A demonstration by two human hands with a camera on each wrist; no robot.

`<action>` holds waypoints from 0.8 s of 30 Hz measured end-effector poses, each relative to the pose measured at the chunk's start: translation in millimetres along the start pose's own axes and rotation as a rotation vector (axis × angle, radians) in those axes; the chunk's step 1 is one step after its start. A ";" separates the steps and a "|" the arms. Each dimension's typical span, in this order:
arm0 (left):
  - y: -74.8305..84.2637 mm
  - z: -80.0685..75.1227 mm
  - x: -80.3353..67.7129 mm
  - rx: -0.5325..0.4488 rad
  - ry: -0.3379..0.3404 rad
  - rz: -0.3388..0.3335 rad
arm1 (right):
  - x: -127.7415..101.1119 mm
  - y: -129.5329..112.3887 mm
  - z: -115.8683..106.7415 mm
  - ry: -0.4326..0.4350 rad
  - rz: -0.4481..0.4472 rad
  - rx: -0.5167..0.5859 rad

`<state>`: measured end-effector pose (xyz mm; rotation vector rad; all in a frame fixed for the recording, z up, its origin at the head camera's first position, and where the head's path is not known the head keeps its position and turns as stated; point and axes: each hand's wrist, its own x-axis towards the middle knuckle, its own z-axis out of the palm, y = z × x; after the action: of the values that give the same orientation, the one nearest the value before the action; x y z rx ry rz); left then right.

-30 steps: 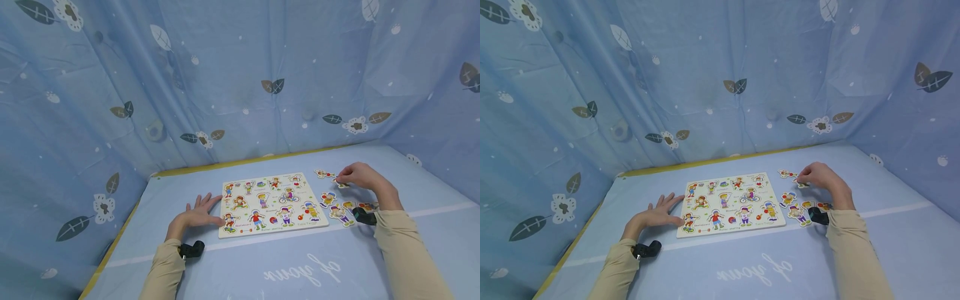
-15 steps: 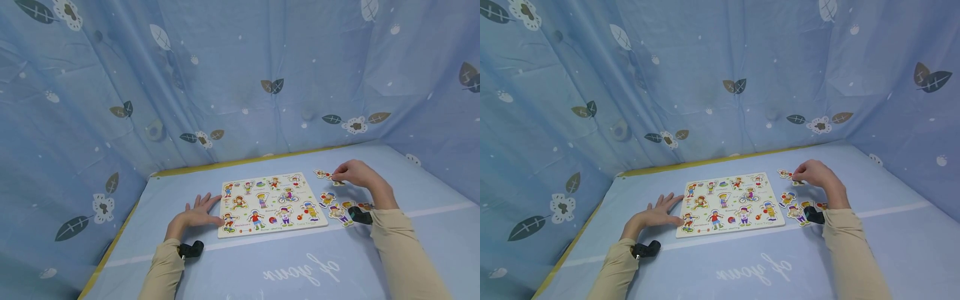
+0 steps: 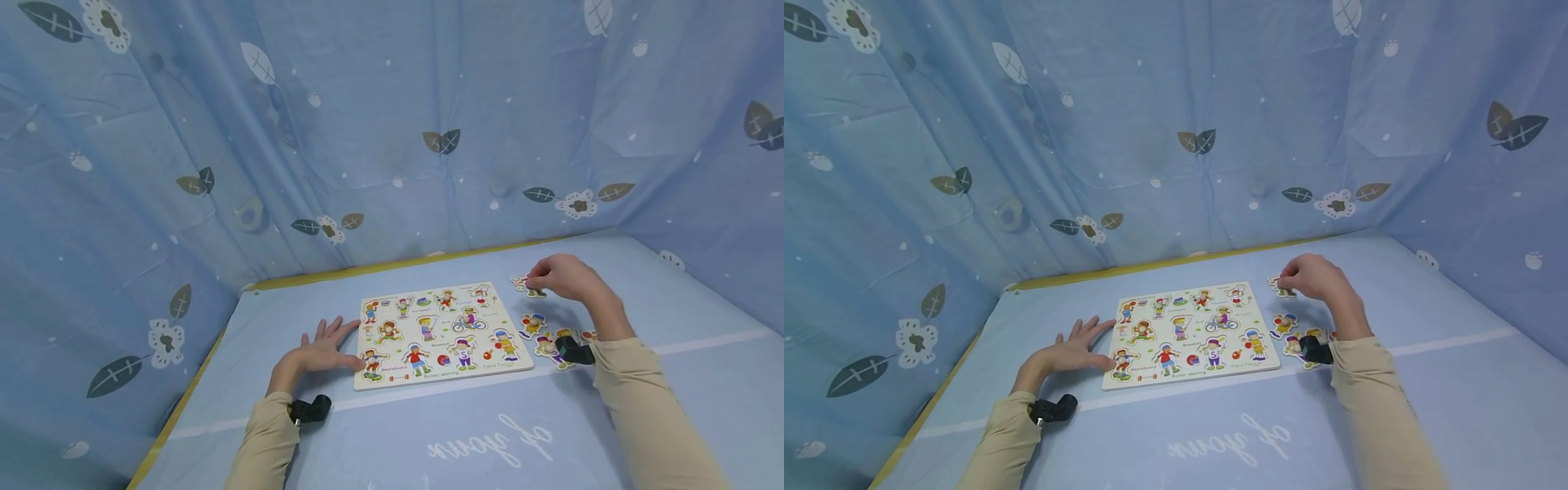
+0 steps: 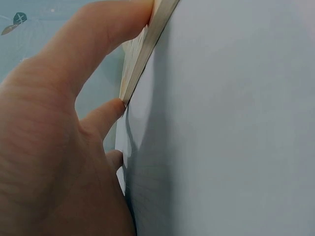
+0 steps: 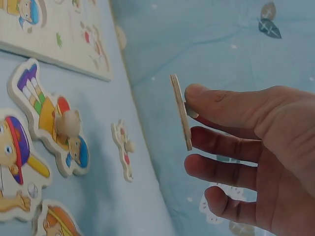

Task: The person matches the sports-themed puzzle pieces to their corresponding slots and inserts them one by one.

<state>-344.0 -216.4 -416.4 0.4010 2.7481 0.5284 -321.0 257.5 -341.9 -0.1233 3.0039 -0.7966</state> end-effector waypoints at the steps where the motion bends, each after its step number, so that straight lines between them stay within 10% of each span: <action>1: 0.0 0.0 -0.2 -0.001 0.000 -0.001 | 0.7 -2.7 1.2 0.001 -0.006 -0.010; 24: 1.0 0.7 -0.9 0.017 0.004 -0.017 | 6.2 -66.7 29.2 0.049 -0.120 -0.134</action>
<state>-342.7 -215.5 -416.3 0.3801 2.7595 0.5024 -321.2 184.8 -334.3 -0.2940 3.1198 -0.6136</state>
